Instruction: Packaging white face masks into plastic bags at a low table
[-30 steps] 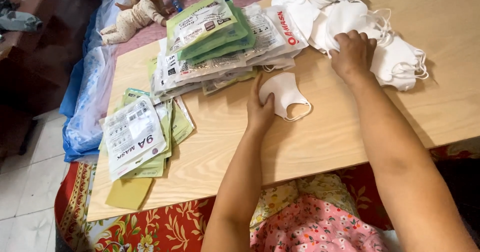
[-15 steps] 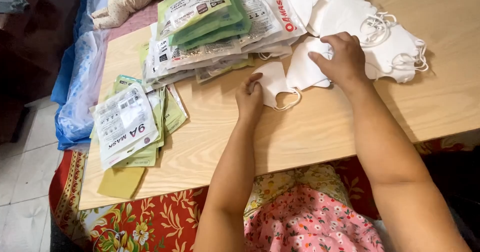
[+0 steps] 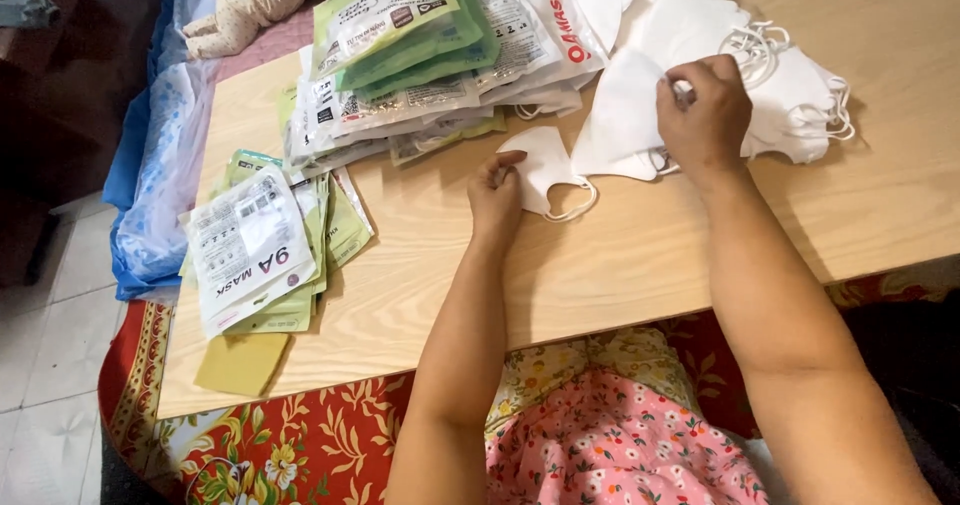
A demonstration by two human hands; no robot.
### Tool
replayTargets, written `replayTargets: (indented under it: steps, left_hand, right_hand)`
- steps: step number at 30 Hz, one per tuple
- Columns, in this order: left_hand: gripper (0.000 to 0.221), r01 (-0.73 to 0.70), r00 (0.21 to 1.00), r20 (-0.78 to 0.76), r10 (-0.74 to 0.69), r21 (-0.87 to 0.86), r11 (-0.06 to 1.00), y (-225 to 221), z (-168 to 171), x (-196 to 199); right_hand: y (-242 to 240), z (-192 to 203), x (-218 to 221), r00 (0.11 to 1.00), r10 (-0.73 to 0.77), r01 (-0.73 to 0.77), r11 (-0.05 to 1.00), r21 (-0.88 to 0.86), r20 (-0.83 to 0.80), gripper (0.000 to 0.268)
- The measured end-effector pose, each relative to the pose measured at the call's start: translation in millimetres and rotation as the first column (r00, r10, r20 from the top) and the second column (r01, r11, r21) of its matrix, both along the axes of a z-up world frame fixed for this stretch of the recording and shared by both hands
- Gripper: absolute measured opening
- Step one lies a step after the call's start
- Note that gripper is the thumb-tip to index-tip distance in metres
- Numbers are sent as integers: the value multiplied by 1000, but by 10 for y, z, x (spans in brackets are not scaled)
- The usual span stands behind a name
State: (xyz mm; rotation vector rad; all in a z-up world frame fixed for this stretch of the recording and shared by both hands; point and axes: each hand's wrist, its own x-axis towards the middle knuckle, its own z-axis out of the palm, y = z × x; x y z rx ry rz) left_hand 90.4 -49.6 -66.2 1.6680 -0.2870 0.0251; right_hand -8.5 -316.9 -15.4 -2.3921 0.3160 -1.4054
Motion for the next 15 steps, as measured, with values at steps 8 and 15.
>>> replayTargets:
  steps: [8,15]
  left_hand:
    - [31,-116,948,-319,2,-337,934,13,369,-218]
    - [28,-32,991,-133,-14,-336,941,-84,-199,22]
  right_hand:
    - [402,230,75,864,359,-345,-86,935,352,25]
    - [838,104,49,702,691,-212,-31,977,174,32]
